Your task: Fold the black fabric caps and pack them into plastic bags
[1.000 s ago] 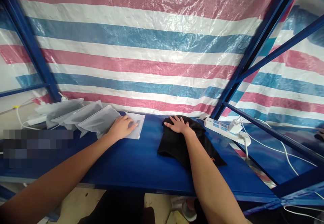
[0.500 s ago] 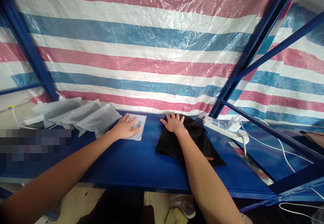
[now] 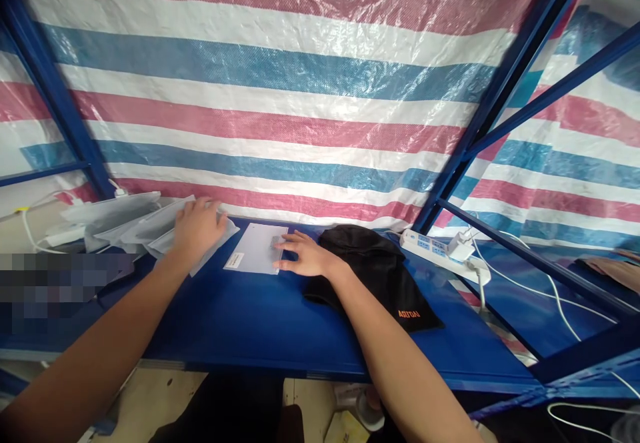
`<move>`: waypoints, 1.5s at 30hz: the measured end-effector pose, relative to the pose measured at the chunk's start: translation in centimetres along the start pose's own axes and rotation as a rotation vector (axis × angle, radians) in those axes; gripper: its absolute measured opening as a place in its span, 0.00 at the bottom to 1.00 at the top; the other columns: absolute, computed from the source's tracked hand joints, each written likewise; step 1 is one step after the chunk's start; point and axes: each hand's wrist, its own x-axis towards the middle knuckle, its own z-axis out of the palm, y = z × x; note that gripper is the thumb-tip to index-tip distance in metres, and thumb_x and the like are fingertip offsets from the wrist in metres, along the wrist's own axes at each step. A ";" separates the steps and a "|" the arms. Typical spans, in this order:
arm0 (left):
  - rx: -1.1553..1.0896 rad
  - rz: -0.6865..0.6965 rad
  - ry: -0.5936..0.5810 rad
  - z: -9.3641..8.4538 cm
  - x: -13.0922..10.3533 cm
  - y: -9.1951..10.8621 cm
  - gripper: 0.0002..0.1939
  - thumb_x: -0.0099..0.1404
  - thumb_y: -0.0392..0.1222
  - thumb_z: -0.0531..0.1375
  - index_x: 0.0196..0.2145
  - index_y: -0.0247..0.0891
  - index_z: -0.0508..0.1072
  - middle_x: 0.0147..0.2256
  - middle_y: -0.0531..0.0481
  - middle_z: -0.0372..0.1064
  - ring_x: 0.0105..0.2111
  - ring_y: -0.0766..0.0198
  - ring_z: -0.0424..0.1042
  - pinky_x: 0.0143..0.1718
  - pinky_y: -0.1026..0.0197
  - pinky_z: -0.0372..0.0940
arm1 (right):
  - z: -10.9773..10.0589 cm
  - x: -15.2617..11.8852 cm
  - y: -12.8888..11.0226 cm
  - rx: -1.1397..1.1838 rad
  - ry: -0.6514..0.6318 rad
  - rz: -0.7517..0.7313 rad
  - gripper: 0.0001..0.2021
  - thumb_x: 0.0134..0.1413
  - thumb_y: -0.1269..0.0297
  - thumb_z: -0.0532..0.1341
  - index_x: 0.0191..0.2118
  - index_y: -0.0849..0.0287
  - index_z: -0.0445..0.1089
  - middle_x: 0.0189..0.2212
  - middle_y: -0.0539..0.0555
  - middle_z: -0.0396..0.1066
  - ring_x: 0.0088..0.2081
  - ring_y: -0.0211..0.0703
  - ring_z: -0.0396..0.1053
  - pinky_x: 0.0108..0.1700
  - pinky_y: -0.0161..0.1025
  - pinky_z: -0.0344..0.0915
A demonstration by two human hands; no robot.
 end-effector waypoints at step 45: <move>-0.626 0.573 0.132 0.3 -2.2 6.4 0.12 0.79 0.41 0.57 0.51 0.43 0.80 0.46 0.45 0.76 0.47 0.53 0.77 0.50 0.51 0.73 | 0.7 2.3 -2.2 0.559 0.732 -0.129 0.09 0.62 0.58 0.69 0.46 0.53 0.80 0.45 0.54 0.84 0.48 0.50 0.83 0.56 0.49 0.80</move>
